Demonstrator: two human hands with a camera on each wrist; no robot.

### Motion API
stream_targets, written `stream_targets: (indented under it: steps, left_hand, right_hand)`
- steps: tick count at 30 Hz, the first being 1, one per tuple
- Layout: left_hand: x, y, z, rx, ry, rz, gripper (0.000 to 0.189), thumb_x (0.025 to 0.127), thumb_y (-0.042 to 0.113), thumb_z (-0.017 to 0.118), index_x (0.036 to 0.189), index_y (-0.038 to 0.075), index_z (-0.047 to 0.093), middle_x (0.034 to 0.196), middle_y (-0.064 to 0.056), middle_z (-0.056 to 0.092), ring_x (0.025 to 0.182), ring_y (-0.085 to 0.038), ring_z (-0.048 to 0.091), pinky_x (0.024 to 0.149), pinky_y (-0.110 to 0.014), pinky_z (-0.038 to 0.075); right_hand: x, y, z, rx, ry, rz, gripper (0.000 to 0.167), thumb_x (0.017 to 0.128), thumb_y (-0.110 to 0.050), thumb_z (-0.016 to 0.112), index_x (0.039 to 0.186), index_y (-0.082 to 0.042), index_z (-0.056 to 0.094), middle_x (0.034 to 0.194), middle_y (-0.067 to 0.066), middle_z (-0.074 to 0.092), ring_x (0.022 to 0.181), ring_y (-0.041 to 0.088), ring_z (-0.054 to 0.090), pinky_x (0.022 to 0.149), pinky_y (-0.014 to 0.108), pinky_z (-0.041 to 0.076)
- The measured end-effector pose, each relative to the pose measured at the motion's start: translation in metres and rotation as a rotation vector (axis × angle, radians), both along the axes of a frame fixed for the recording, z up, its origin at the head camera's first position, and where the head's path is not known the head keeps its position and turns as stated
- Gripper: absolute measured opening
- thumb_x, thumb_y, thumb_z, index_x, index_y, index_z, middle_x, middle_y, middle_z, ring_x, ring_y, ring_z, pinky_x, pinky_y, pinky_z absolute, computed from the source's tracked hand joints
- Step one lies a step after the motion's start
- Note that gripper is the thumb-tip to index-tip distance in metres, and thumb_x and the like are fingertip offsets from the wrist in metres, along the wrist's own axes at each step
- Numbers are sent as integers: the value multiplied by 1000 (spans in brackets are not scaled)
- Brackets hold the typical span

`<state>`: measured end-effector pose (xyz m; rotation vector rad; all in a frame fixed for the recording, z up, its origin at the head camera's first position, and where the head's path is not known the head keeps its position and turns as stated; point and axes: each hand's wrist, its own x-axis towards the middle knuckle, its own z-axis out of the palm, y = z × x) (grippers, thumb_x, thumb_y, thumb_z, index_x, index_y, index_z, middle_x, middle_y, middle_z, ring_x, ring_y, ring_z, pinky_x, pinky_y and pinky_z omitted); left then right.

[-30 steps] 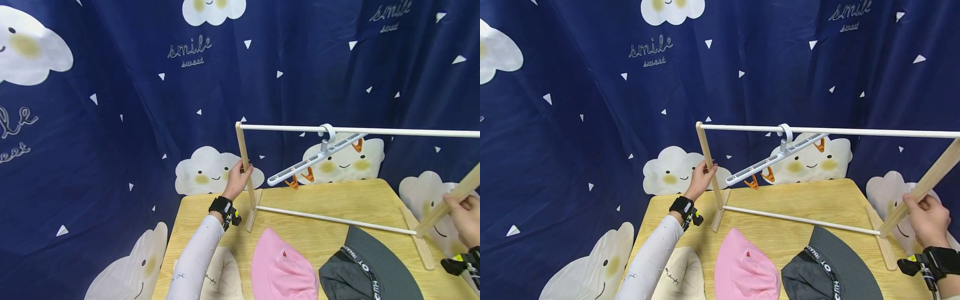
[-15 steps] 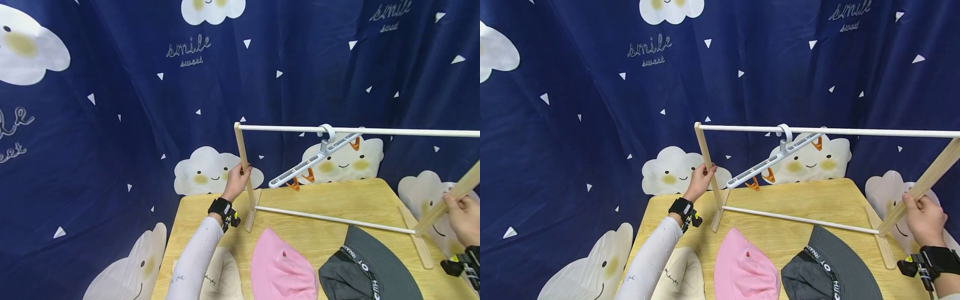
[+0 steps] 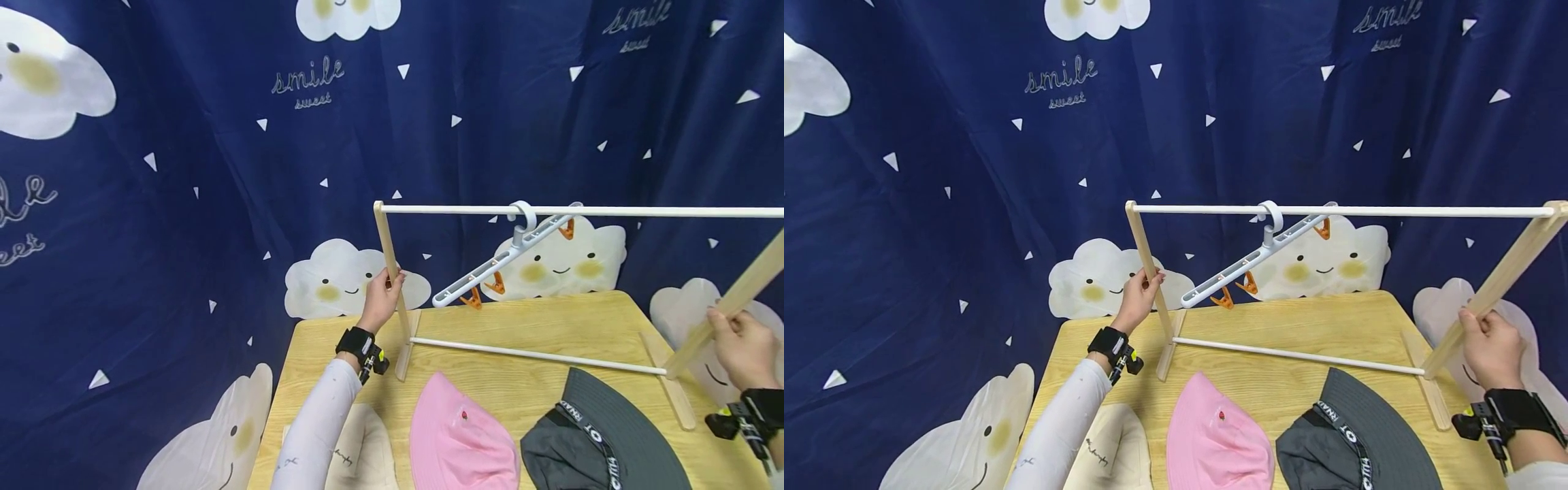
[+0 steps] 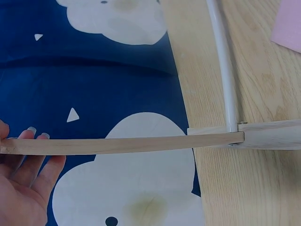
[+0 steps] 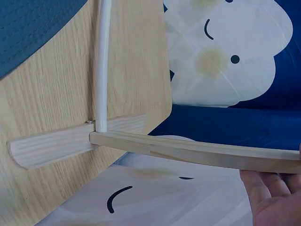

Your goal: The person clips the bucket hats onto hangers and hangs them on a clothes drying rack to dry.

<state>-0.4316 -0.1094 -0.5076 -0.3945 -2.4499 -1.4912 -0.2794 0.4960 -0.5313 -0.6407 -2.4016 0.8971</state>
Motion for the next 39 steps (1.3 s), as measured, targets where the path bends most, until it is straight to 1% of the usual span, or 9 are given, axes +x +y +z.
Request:
stream_targets:
  steps: [6,9,12,14,16,19,26,31,39]
  left_hand:
    - [3,-7,-3,-19,54,26,23,108,14,59,123,-2,65,118,-19,75,106,-32,73,89,-48,60]
    - [4,-11,-4,-19,62,31,23,108,15,60,123,-2,65,116,-20,75,106,-32,74,88,-48,60]
    - [5,-15,-5,-15,55,36,24,108,16,60,123,-1,65,117,-22,75,106,-33,74,88,-48,60]
    - [5,-17,-5,-13,44,43,24,108,18,60,123,1,66,117,-21,75,107,-32,74,88,-47,60]
    - [5,-20,-6,-15,35,52,24,108,19,59,125,2,66,118,-19,75,108,-31,74,89,-47,60]
    - [5,-24,-7,-16,24,59,26,109,20,59,126,2,66,120,-16,75,110,-31,73,90,-46,60]
    - [6,-36,-10,3,36,59,26,108,20,59,125,2,67,119,-17,75,109,-31,73,90,-46,60]
    - [6,-43,-9,15,45,74,23,107,18,61,123,2,68,117,-18,76,107,-32,74,88,-47,60]
    - [10,-53,-6,41,29,89,23,108,19,60,124,3,67,118,-19,75,107,-32,73,89,-49,59]
  right_hand:
    - [-3,-8,0,-15,-16,23,44,111,-21,47,134,15,56,120,42,61,70,-18,29,51,11,31]
    - [-6,-11,-1,-28,-31,24,46,112,-23,46,138,13,55,126,41,60,73,-18,29,53,10,30]
    - [-10,-13,-1,-30,-30,30,46,111,-23,47,138,13,56,120,40,63,71,-16,30,52,13,32]
    - [-13,-14,-2,-39,-15,35,44,110,-22,50,135,13,58,91,20,73,69,-17,31,51,14,33]
    - [-16,-14,-2,-51,8,46,42,109,-21,53,132,13,59,68,-15,64,66,-17,33,51,16,34]
    - [-22,-15,-2,-69,30,54,42,107,-21,55,131,13,61,69,-51,31,66,-21,32,53,13,33]
    - [-30,-18,-5,-30,60,113,40,107,-22,55,127,12,62,68,-43,43,64,-12,37,50,19,35]
    - [-37,-23,-6,-65,105,165,41,106,-21,57,129,13,61,74,-55,36,71,-22,37,56,12,35]
    - [-50,-32,-4,-69,126,190,45,107,-22,56,135,13,60,74,-56,37,73,-20,38,57,11,34]
